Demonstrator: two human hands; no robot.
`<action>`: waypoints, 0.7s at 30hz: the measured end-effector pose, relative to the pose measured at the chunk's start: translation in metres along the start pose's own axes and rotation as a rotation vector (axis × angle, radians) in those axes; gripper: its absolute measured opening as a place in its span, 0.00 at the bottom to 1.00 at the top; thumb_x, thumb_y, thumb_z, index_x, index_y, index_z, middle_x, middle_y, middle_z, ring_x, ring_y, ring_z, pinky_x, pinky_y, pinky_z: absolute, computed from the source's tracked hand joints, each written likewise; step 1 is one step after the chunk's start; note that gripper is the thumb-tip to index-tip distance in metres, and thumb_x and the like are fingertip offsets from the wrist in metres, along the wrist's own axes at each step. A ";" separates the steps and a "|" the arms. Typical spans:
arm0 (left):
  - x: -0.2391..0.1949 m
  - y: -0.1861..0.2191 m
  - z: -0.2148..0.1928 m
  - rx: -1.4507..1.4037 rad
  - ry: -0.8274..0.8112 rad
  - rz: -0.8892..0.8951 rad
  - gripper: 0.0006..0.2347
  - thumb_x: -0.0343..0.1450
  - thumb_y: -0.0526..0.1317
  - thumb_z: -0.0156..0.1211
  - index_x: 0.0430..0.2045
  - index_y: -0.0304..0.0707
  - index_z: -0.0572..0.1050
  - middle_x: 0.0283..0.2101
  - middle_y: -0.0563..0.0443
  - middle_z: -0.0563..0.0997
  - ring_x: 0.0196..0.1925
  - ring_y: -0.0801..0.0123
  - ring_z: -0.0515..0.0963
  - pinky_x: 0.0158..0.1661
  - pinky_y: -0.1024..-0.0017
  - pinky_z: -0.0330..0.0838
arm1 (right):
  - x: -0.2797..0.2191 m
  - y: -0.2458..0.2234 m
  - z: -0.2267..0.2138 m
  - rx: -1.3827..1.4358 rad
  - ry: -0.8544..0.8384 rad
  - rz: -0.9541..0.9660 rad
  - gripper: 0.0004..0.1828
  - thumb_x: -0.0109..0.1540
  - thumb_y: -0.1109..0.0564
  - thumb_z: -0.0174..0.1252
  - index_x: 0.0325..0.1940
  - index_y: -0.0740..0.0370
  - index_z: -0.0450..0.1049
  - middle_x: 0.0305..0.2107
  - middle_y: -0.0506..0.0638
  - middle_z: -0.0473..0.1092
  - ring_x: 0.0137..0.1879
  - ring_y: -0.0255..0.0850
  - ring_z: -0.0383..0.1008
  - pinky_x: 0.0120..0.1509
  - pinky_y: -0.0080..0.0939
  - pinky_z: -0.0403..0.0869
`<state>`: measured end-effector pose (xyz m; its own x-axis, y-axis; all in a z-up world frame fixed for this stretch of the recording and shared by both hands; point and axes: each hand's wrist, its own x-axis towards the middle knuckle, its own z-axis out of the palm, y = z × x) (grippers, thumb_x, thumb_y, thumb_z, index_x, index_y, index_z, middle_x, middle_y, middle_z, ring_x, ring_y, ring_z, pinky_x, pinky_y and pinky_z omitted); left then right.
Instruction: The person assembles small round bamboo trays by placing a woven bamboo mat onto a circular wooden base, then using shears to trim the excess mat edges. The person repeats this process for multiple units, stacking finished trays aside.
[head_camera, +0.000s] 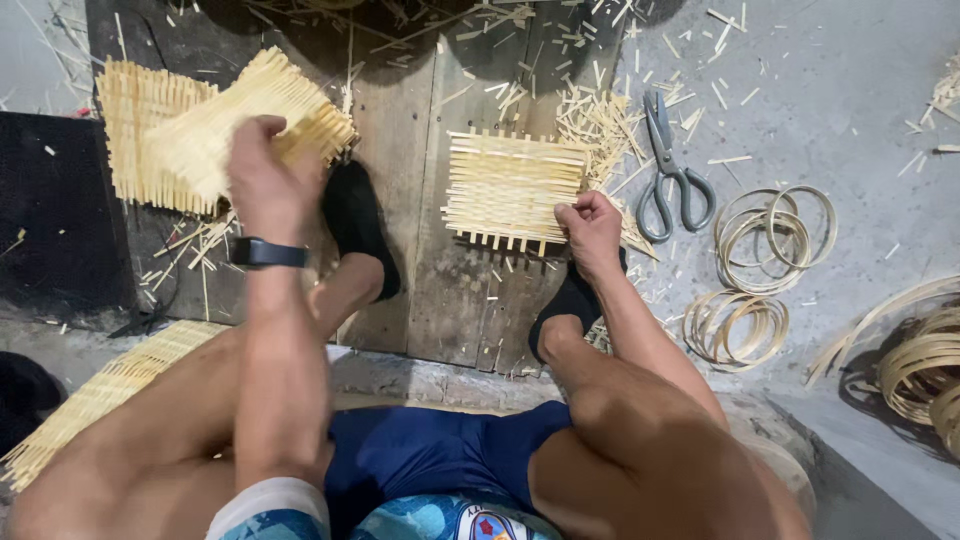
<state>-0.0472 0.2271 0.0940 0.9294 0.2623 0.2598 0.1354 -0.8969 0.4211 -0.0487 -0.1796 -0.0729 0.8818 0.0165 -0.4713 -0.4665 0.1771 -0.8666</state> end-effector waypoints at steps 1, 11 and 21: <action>-0.010 0.002 0.014 0.042 -0.024 -0.007 0.26 0.63 0.42 0.78 0.50 0.25 0.73 0.50 0.33 0.78 0.50 0.49 0.78 0.50 0.59 0.74 | 0.000 0.002 -0.001 -0.006 0.012 0.003 0.08 0.61 0.66 0.64 0.36 0.62 0.70 0.26 0.44 0.72 0.27 0.27 0.69 0.32 0.27 0.68; -0.078 0.033 0.205 -0.959 -0.621 -0.860 0.12 0.61 0.35 0.77 0.33 0.29 0.81 0.32 0.49 0.84 0.30 0.74 0.81 0.32 0.74 0.77 | 0.003 0.001 -0.006 -0.067 0.001 -0.006 0.09 0.62 0.67 0.63 0.37 0.62 0.69 0.27 0.43 0.73 0.29 0.26 0.70 0.34 0.27 0.69; -0.092 0.041 0.200 -1.038 -0.499 -0.869 0.13 0.61 0.33 0.78 0.34 0.28 0.79 0.32 0.46 0.85 0.31 0.72 0.82 0.34 0.74 0.78 | 0.003 -0.003 -0.004 -0.087 0.045 -0.006 0.09 0.62 0.67 0.63 0.37 0.62 0.68 0.24 0.42 0.70 0.26 0.25 0.66 0.30 0.27 0.65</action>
<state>-0.0583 0.0947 -0.0866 0.7346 0.2364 -0.6360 0.6055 0.1946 0.7717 -0.0452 -0.1838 -0.0719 0.8816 -0.0284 -0.4712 -0.4671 0.0913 -0.8795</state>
